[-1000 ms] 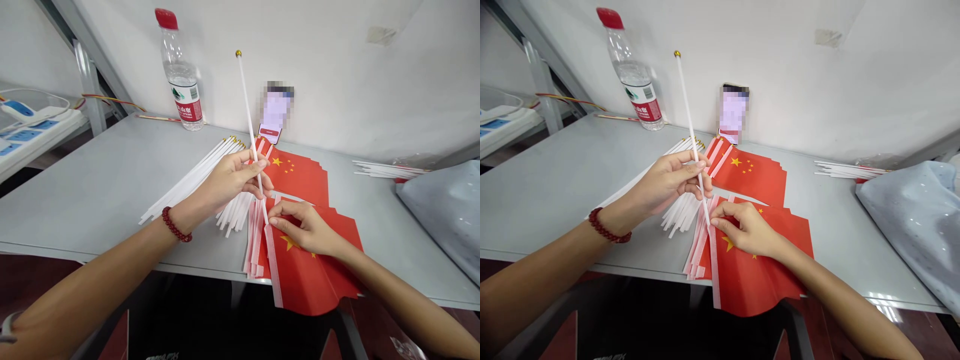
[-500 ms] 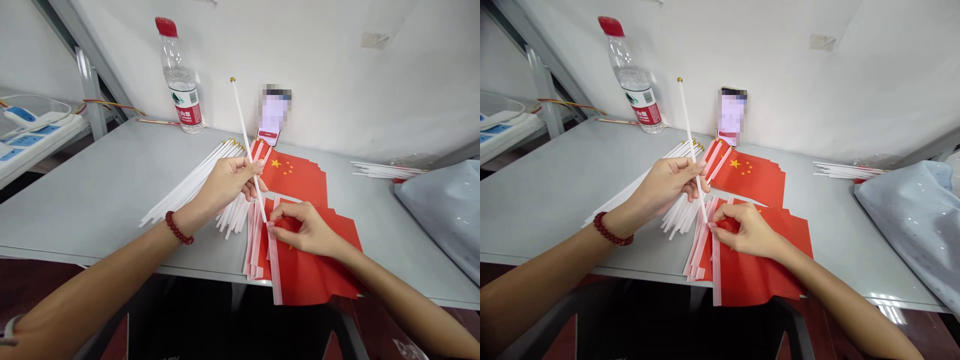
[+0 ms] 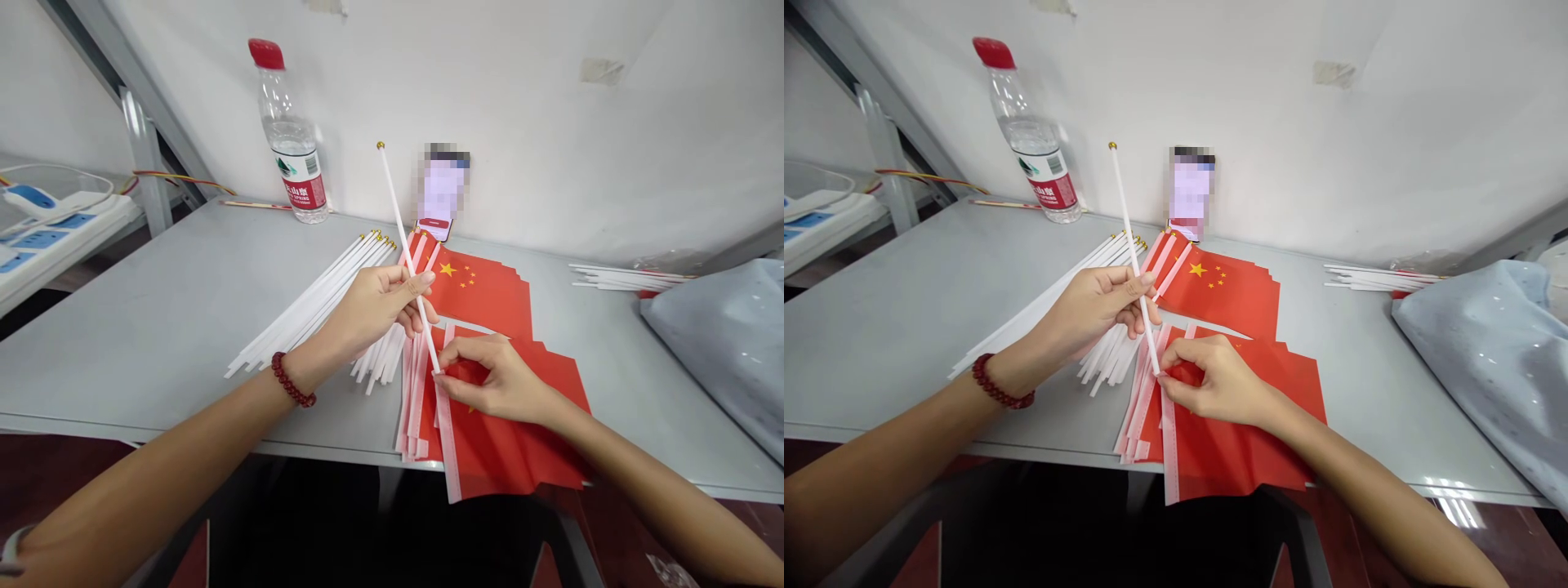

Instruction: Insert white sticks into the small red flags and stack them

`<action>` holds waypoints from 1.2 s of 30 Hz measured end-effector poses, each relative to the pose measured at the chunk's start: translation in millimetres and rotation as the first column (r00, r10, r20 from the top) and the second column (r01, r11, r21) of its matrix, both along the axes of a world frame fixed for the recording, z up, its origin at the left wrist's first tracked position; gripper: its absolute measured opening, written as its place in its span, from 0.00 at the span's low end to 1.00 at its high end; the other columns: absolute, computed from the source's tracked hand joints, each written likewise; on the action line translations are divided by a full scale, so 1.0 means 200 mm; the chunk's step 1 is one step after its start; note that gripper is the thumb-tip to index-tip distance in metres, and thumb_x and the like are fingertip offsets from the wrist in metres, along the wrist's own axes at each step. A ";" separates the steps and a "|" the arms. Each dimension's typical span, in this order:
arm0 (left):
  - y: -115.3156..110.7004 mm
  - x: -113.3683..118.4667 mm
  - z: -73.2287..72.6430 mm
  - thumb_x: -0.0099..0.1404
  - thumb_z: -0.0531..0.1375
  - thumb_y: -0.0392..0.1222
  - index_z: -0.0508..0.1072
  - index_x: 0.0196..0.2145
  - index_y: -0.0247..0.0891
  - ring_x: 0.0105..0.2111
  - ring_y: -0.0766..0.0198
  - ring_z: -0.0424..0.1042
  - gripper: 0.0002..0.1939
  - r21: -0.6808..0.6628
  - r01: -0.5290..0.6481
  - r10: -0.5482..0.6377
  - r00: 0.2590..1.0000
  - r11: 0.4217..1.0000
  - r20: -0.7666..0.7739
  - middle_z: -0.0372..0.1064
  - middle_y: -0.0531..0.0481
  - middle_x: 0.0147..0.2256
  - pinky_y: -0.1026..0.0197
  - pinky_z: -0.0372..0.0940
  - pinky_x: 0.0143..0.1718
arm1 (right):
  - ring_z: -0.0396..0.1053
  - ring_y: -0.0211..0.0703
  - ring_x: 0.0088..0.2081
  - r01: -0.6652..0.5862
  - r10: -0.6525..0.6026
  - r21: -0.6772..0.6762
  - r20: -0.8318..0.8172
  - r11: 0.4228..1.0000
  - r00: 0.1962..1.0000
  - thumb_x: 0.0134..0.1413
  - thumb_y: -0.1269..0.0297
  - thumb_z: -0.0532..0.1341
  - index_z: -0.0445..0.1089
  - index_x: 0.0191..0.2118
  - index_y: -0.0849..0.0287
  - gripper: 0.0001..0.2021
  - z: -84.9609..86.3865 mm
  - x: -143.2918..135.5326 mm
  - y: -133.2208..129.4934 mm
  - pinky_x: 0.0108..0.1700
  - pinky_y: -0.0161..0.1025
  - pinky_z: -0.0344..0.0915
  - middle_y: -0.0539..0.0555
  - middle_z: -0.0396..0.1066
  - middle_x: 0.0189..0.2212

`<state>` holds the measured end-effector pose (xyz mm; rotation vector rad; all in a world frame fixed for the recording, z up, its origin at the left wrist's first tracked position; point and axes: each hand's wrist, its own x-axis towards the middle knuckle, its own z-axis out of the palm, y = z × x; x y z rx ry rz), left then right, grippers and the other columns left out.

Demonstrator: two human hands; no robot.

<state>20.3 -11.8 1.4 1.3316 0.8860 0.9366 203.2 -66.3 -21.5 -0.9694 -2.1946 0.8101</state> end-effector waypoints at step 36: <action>-0.01 0.01 -0.01 0.62 0.57 0.54 0.64 0.25 0.35 0.16 0.69 0.69 0.18 0.085 0.004 0.008 0.991 0.996 -0.134 0.71 0.49 0.22 0.67 0.65 0.16 | 0.59 0.31 0.21 -0.037 0.037 -0.005 0.066 0.999 0.997 0.51 0.73 0.58 0.67 0.28 0.60 0.04 0.02 -0.01 -0.01 0.27 0.30 0.58 0.47 0.67 0.21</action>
